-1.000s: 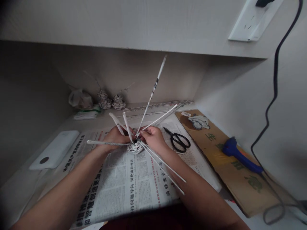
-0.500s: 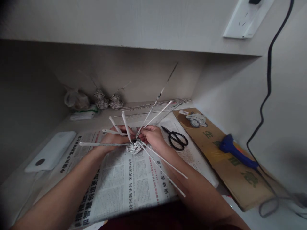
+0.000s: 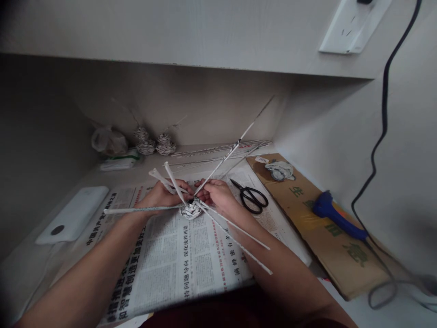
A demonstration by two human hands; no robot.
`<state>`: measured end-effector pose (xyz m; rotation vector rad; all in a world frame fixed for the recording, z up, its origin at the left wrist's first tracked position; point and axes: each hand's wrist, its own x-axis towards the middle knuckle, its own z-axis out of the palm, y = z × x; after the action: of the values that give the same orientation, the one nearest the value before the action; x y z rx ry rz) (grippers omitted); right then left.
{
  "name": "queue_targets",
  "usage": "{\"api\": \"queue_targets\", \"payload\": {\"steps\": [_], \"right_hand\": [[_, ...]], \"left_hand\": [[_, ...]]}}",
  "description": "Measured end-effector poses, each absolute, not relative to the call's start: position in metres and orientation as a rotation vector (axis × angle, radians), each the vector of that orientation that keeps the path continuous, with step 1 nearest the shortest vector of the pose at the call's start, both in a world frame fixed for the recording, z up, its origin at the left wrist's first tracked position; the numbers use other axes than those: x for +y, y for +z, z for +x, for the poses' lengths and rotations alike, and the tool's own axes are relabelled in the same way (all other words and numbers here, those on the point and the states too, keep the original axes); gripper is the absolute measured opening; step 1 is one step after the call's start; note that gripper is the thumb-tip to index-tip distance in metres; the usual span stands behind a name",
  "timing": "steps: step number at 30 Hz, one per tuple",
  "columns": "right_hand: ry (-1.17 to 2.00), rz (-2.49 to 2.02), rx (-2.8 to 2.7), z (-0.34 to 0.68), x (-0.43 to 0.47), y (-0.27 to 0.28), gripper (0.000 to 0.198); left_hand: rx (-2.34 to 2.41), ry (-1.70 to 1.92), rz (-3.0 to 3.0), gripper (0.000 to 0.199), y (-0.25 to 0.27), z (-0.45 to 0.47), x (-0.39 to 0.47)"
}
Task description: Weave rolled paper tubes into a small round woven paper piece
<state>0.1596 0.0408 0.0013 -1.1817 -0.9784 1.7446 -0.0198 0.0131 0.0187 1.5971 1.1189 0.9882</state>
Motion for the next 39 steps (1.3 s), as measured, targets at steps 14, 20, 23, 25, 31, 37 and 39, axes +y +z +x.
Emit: {"api": "queue_targets", "payload": {"steps": [14, 20, 23, 25, 31, 37, 39], "right_hand": [[1.681, -1.113, -1.067, 0.158, 0.034, 0.012, 0.026], [1.644, -1.093, -1.085, 0.158, 0.028, 0.021, 0.024], [1.590, -1.074, -1.167, 0.157, 0.024, 0.021, 0.022], [1.521, -1.071, -1.206, 0.156, 0.022, 0.019, 0.018], [1.296, -1.107, -1.463, 0.158, 0.021, 0.012, 0.013], [1.332, -1.022, -1.556, 0.161, 0.022, 0.009, 0.009], [1.354, -0.977, -1.543, 0.161, 0.022, 0.009, 0.008]], "left_hand": [[1.092, 1.044, 1.549, 0.027, 0.002, -0.021, 0.021], [1.137, 1.061, 1.495, 0.030, 0.007, -0.017, 0.017], [1.112, 1.083, 1.474, 0.031, 0.008, -0.017, 0.017], [1.107, 1.087, 1.481, 0.029, 0.006, -0.017, 0.018], [1.230, 1.052, 1.492, 0.022, 0.009, -0.020, 0.018], [1.271, 0.979, 1.451, 0.017, 0.017, -0.026, 0.016], [1.278, 0.998, 1.428, 0.016, 0.016, -0.027, 0.016]]}}
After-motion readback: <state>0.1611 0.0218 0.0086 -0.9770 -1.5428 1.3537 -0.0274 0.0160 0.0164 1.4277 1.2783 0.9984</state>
